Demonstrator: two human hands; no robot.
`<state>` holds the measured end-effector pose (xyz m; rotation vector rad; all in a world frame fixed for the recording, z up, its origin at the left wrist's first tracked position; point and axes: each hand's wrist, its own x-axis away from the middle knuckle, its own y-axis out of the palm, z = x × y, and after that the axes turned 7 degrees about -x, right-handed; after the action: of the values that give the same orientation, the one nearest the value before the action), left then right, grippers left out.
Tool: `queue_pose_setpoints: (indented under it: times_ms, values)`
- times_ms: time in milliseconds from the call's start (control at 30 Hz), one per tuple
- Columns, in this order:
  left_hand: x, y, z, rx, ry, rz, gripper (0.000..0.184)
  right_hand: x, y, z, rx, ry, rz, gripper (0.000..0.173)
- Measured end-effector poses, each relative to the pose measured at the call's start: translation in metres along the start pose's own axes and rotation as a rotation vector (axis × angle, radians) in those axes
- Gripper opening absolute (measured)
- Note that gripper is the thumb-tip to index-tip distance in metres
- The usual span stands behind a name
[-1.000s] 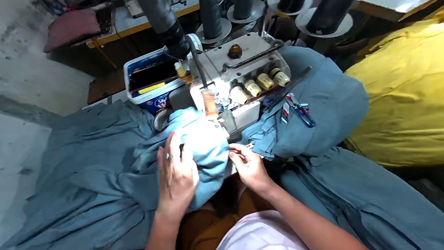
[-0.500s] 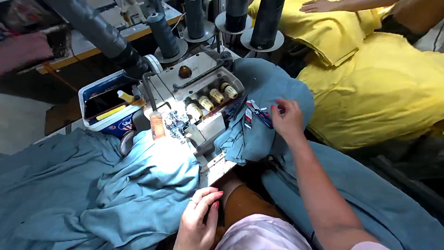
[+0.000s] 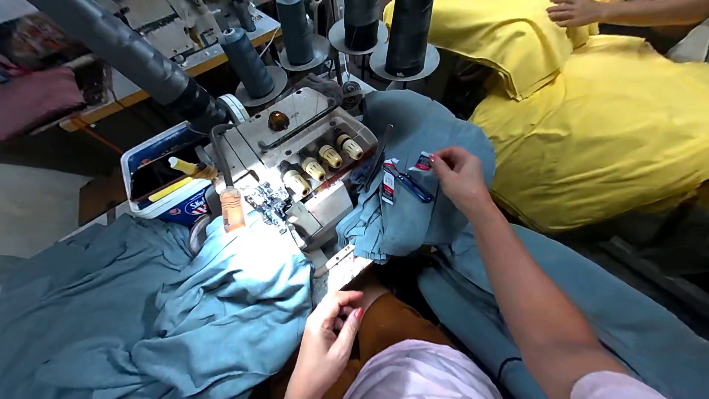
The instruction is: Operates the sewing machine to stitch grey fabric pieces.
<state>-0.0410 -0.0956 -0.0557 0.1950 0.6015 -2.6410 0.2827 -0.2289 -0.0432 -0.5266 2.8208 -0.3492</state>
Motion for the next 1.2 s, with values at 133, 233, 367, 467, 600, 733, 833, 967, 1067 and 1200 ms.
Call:
queue_pose_setpoints:
  times_ms: [133, 233, 367, 467, 600, 733, 833, 967, 1067, 1200]
  values:
    - [-0.027, 0.01, 0.023, 0.254, -0.195, 0.138, 0.039, 0.078, 0.031, -0.048, -0.234, -0.174, 0.041, 0.019]
    - [-0.038, 0.018, 0.029, 0.488, -0.215, 0.281, 0.041, 0.136, 0.079, -0.063, -0.393, -0.326, -0.019, 0.009]
    - [-0.03, 0.013, 0.028, 0.553, -0.192, 0.462, 0.022, 0.172, 0.114, -0.069, -0.609, -0.289, -0.132, 0.007]
    - [-0.018, 0.002, 0.028, 0.471, -0.196, 0.52, 0.02, 0.18, 0.123, -0.07, -0.647, -0.242, -0.2, 0.007]
    - [-0.009, -0.009, 0.027, 0.373, -0.166, 0.551, 0.016, 0.18, 0.123, -0.068, -0.604, -0.164, -0.345, 0.018]
    - [-0.002, -0.015, 0.024, 0.306, -0.14, 0.559, 0.016, 0.184, 0.124, -0.074, -0.567, -0.148, -0.375, 0.012]
    - [0.002, -0.025, 0.027, 0.252, -0.103, 0.498, 0.021, 0.187, 0.126, -0.075, -0.6, -0.122, -0.369, 0.011]
    - [0.004, -0.029, 0.026, 0.137, -0.072, 0.544, 0.017, 0.189, 0.127, -0.076, -0.658, -0.036, -0.419, 0.009]
    - [0.004, -0.029, 0.024, 0.109, -0.065, 0.585, 0.018, 0.191, 0.128, -0.079, -0.649, 0.001, -0.442, 0.009]
    - [0.005, -0.029, 0.023, 0.11, -0.078, 0.577, 0.021, 0.193, 0.129, -0.079, -0.653, 0.03, -0.439, 0.009]
